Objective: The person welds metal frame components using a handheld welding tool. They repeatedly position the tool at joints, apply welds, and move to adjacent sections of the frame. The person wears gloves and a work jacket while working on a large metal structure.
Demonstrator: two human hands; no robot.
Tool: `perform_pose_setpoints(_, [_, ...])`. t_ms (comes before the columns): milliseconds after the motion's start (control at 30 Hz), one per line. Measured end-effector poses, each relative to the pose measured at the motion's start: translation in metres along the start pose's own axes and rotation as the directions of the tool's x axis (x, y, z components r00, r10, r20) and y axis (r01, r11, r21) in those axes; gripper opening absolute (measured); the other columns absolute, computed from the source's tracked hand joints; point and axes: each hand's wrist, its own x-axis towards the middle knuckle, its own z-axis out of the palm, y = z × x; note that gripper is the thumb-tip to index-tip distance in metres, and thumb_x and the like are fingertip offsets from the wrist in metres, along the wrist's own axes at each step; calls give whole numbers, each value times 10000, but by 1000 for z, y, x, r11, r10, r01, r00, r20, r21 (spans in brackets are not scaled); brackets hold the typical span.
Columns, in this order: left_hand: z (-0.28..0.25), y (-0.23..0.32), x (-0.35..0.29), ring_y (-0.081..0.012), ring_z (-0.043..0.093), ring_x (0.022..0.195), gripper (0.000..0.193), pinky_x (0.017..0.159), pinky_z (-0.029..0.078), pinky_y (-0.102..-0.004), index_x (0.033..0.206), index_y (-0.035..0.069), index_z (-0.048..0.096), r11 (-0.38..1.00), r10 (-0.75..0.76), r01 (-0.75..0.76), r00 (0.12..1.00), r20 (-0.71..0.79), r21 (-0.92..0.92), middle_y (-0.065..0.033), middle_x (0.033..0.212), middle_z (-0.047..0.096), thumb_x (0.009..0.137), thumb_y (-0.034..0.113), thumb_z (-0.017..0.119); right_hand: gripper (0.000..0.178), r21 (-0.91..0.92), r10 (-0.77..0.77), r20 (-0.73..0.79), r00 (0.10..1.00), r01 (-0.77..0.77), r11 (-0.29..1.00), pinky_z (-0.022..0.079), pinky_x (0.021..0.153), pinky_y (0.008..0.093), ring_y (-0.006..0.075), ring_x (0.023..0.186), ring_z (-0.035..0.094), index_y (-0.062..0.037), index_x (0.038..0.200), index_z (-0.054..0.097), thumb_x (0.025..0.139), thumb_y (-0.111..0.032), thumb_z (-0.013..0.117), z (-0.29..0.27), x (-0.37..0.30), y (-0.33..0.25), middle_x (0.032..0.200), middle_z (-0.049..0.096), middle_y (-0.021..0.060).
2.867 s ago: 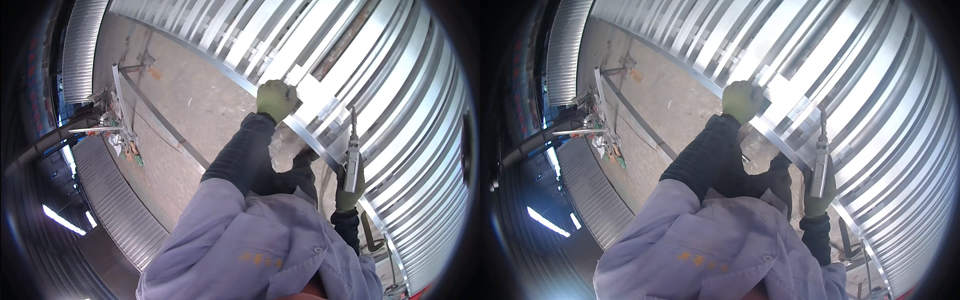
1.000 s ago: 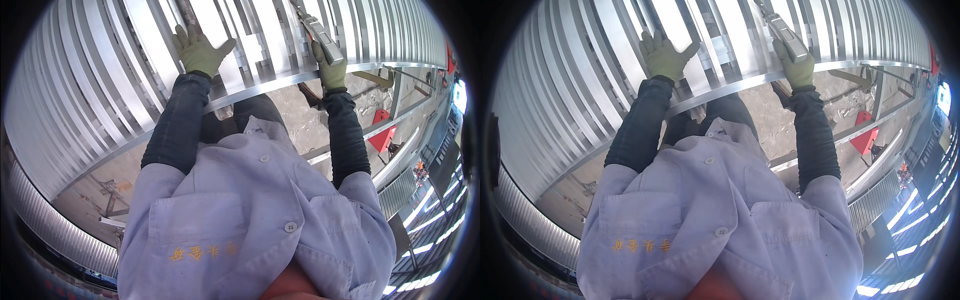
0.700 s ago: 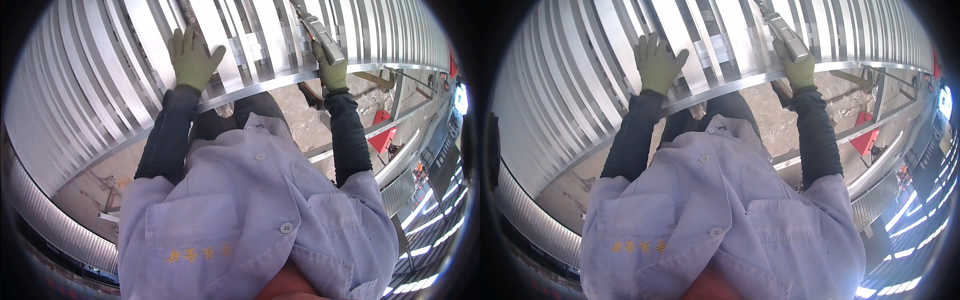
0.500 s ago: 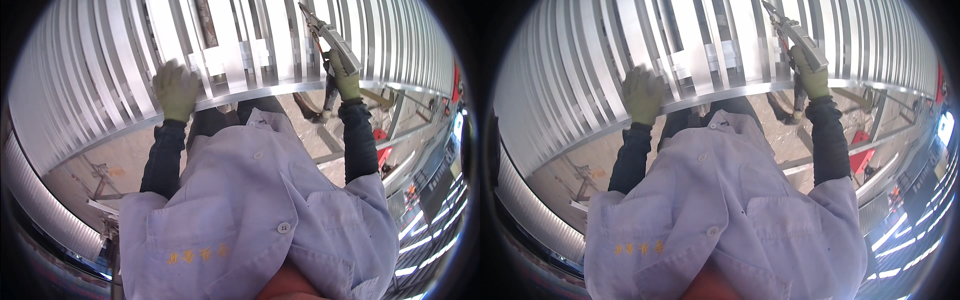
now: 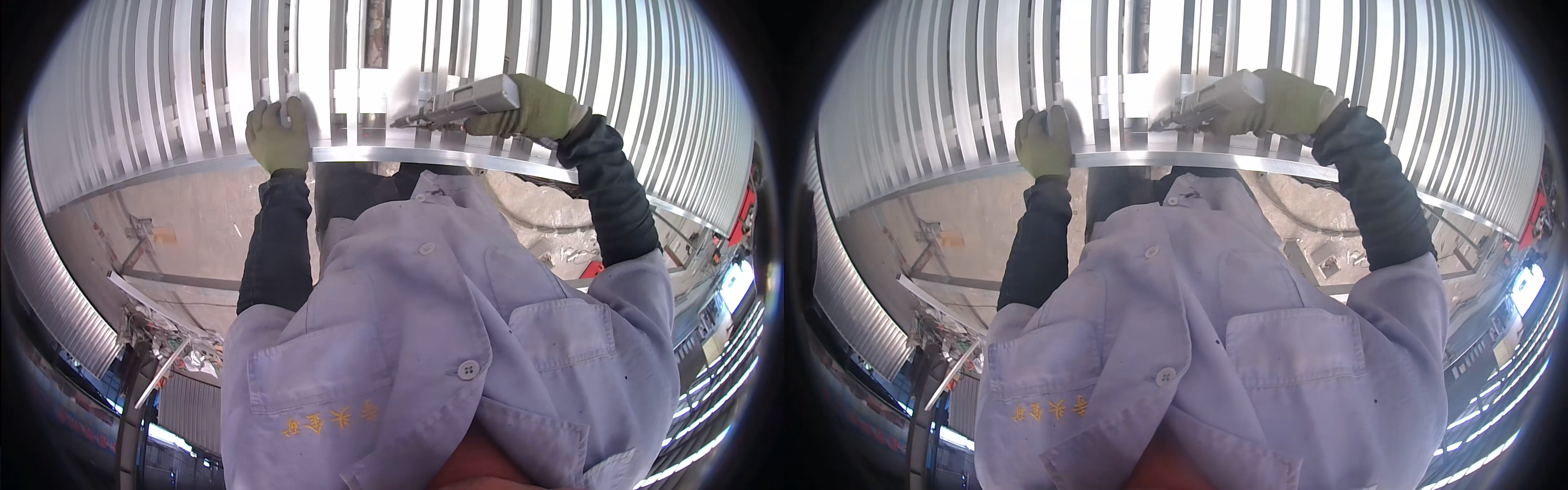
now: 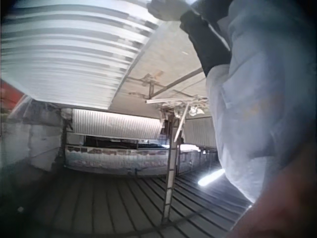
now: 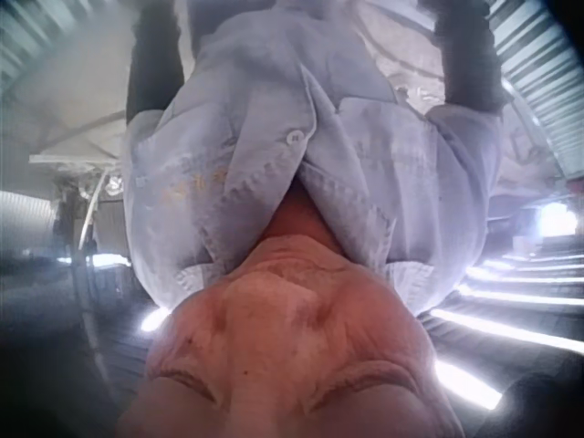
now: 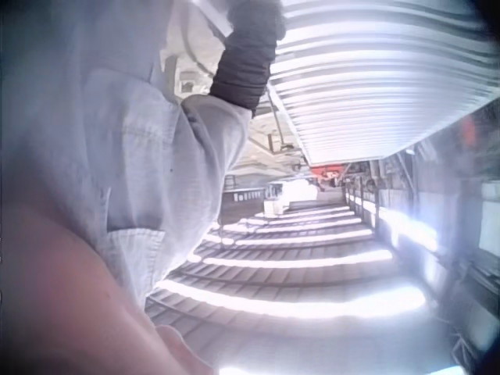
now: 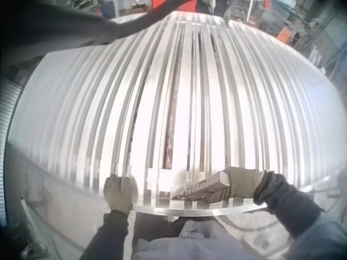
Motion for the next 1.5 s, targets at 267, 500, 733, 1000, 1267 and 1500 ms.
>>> perform_pose_setpoints(267, [1, 2, 0, -376, 672, 1352, 565, 1217, 490, -494, 1132, -4, 862, 999, -16, 16, 1000, 3, 38, -164, 1352, 790, 1036, 531, 708, 650, 80, 47, -79, 996, -41, 996, 560, 690, 330, 160, 764, 648, -83, 1292, 821, 881, -566, 963, 25, 26, 63, 977, 762, 33])
perform_pose_setpoints(500, [2, 1, 1, -371, 694, 1329, 573, 1208, 504, -489, 1118, -3, 865, 998, -23, 23, 1000, 7, 51, -168, 1329, 802, 1028, 543, 716, 689, 26, 123, -1, 992, -123, 992, 550, 688, 336, 160, 754, 635, -83, 1278, 817, 884, -637, 934, 21, 36, 68, 968, 749, 32])
perform_pose_setpoints(733, [1, 1, 1, -373, 702, 1321, 555, 1197, 513, -489, 1105, -5, 866, 998, -24, 23, 1000, 12, 53, -166, 1309, 810, 1026, 527, 728, 681, 63, 155, 27, 988, -156, 986, 548, 676, 337, 154, 744, 626, -84, 1264, 816, 889, -641, 928, 16, 32, 52, 950, 743, 27])
perform_pose_setpoints(1000, [3, 1, 2, -376, 705, 1315, 537, 1180, 522, -492, 1095, -2, 857, 999, -19, 18, 1000, 21, 35, -178, 1283, 815, 1025, 519, 746, 660, 33, 84, 39, 996, -86, 996, 541, 673, 341, 156, 744, 632, -91, 1281, 821, 905, -624, 921, 17, 36, 63, 951, 754, 30])
perform_pose_setpoints(1267, [1, 5, 1, -375, 703, 1322, 532, 1181, 522, -493, 1124, 4, 850, 997, -39, 37, 999, 36, 62, -177, 1319, 806, 1035, 518, 745, 699, -53, 96, -38, 995, -98, 994, 539, 665, 345, 155, 731, 642, -58, 1263, 817, 854, -607, 957, 20, 44, 88, 938, 753, 47])
perform_pose_setpoints(1500, [-3, 8, 3, -378, 700, 1333, 562, 1183, 526, -496, 1128, -10, 846, 993, -114, 109, 986, 120, 48, -181, 1327, 804, 1034, 535, 746, 700, 108, 113, 14, 994, -114, 988, 548, 690, 348, 165, 757, 651, -31, 1275, 811, 842, -556, 977, 14, 29, 67, 948, 758, 59])
